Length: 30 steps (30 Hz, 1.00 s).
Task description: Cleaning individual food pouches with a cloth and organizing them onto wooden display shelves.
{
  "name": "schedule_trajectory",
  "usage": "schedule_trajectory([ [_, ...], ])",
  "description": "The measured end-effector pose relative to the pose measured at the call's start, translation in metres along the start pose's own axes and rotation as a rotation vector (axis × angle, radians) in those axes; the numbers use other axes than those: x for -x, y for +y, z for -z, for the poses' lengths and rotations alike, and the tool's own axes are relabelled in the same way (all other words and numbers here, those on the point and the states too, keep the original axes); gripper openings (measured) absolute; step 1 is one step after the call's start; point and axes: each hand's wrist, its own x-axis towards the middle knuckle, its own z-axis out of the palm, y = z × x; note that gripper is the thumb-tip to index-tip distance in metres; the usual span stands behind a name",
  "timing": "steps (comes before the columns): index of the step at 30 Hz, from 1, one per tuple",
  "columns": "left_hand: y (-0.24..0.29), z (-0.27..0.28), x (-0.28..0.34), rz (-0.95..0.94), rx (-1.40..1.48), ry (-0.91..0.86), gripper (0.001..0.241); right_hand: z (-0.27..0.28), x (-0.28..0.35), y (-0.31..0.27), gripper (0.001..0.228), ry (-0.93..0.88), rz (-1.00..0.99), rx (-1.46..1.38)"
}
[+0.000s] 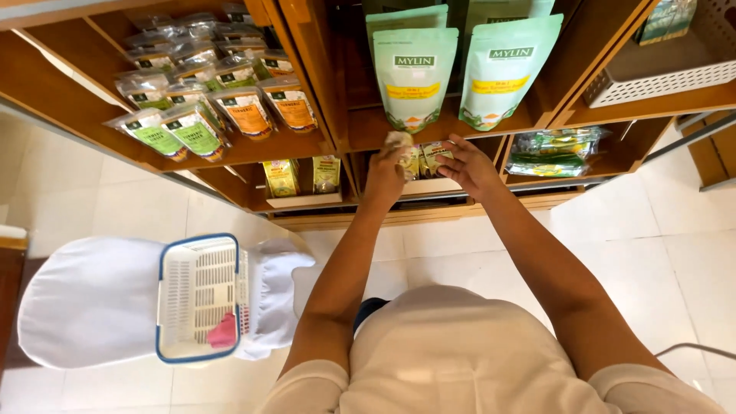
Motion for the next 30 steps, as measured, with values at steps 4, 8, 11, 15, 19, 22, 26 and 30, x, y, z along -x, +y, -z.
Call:
schedule_trajectory([
  [4,0.024,-0.021,0.000,0.038,0.141,-0.104,0.054,0.017,-0.004,0.000,0.044,-0.048,-0.016,-0.030],
  [8,0.038,-0.041,-0.015,-0.039,0.034,-0.084,0.055,0.032,-0.001,-0.006,0.042,-0.046,0.031,-0.082],
  [11,0.027,-0.078,-0.027,-0.075,-0.066,-0.134,0.049,0.045,0.002,-0.015,0.045,-0.044,0.063,-0.104],
  [15,0.033,-0.109,-0.039,-0.178,0.051,-0.085,0.046,0.060,0.013,-0.026,0.046,0.002,0.103,-0.119],
  [19,0.050,-0.096,-0.038,-0.174,0.024,-0.088,0.047,0.074,0.020,-0.036,0.049,0.053,0.136,-0.129],
  [22,0.052,-0.087,-0.033,-0.027,0.097,-0.247,0.051,0.066,0.027,-0.034,0.052,0.092,0.143,-0.123],
  [26,0.051,-0.112,-0.042,-0.203,0.244,-0.134,0.054,0.059,0.033,-0.039,0.054,0.154,0.152,-0.117],
  [30,0.079,-0.113,-0.045,-0.273,0.299,-0.156,0.055,0.069,0.034,-0.038,0.053,0.250,0.174,-0.156],
])
